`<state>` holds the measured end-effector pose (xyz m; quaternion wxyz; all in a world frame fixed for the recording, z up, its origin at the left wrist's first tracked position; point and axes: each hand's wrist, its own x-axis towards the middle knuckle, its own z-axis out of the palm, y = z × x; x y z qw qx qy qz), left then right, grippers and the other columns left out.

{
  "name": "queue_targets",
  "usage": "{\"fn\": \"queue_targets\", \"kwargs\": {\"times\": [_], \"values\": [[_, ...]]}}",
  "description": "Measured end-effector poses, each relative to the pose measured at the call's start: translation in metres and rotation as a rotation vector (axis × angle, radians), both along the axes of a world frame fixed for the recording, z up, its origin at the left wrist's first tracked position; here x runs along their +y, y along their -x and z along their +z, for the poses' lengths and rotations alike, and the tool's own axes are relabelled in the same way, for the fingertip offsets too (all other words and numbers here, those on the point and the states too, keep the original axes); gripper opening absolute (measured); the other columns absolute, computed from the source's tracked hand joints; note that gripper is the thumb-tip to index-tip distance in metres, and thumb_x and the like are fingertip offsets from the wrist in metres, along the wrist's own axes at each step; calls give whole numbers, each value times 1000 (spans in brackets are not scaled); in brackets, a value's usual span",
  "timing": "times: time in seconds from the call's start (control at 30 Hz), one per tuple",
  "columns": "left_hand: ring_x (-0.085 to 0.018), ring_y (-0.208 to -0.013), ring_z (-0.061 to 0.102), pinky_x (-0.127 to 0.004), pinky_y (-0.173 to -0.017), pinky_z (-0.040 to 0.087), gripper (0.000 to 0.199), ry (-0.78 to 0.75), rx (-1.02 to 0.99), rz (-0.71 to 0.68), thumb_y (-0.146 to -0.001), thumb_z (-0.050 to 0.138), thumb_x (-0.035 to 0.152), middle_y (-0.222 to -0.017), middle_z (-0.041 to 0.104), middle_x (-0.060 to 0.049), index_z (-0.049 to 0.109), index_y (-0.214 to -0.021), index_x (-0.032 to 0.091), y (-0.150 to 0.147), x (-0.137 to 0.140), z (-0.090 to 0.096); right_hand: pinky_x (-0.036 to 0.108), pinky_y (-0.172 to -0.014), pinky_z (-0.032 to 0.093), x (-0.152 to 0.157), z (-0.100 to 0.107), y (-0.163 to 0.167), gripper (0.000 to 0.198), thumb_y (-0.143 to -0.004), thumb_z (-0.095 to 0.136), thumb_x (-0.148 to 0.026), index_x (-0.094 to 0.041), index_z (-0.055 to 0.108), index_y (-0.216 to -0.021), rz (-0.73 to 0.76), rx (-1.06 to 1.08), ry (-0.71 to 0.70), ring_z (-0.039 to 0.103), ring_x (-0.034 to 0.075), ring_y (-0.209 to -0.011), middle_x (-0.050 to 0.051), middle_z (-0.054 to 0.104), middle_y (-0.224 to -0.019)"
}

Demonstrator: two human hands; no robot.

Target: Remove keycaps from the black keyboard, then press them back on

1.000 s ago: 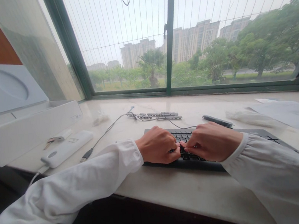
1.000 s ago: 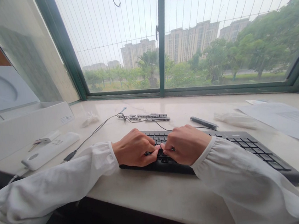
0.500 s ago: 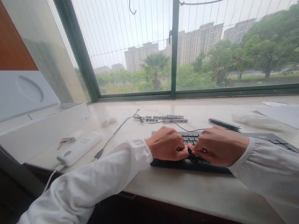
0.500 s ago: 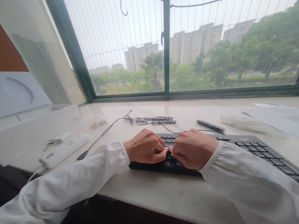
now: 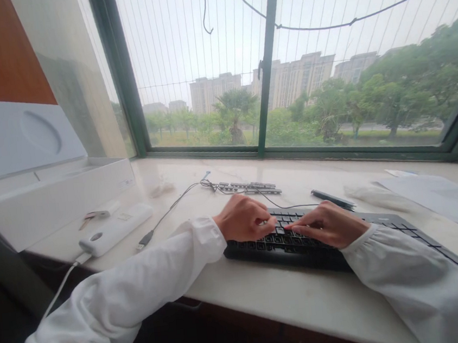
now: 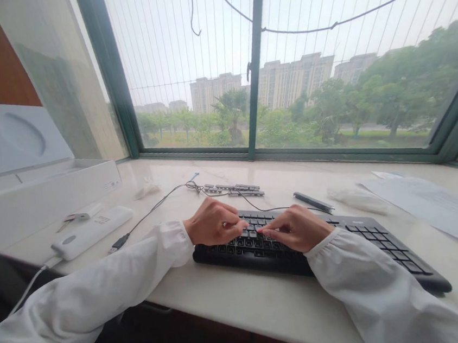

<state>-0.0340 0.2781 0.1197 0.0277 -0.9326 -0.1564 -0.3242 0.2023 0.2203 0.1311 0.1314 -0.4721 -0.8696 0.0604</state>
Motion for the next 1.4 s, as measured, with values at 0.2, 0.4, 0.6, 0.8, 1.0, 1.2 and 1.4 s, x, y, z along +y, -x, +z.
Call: {"fn": "queue_targets", "kwargs": {"times": [0.2,0.4,0.6,0.8,1.0,1.2,1.4], "values": [[-7,-48,49,-20,-50,29,44,12,-167,233,-89,51,33,-49,55,3,61,-50,15,10,14,9,23,-48,29,-1,-4,-2,48,-93,44,-52,-18,77,-106,-110,163,-218,34,8,-42,4,63,-50],[-8,-51,51,-21,-53,29,45,-5,-159,369,-89,51,34,-55,63,1,60,-50,14,12,23,5,23,-49,29,-8,-5,12,31,-90,52,-39,-26,79,-97,32,9,-184,50,9,-43,5,68,-55],[-12,-54,54,-22,-55,34,42,25,-134,503,-89,48,38,-56,66,-2,71,-60,16,19,41,6,21,-49,30,-4,-12,11,25,-84,58,-33,-30,78,-99,31,34,-218,53,9,-44,2,69,-54],[-18,-68,63,-25,-63,39,42,81,-30,673,-89,46,45,-66,71,-4,76,-74,20,25,64,10,21,-49,29,-4,-15,12,23,-82,59,-34,-32,79,-94,27,57,-236,53,9,-46,1,68,-53],[-20,-73,64,-27,-67,40,48,139,176,761,-89,41,55,-75,73,-4,77,-80,24,13,111,22,21,-50,29,-4,-12,14,24,-84,57,-35,-32,79,-94,57,83,-268,56,10,-50,1,69,-56],[-18,-92,65,-23,-76,43,33,267,330,671,-86,52,51,-95,75,0,77,-89,28,-28,172,29,22,-53,31,0,-13,9,26,-87,54,-37,-33,78,-95,-1,79,-327,62,13,-55,1,69,-57],[-19,-98,64,-22,-79,44,30,411,463,630,-78,65,45,-105,74,-3,77,-98,26,-54,217,18,25,-56,31,1,-12,7,29,-89,50,-38,-30,78,-91,-57,10,-367,66,16,-62,3,72,-64]]}}
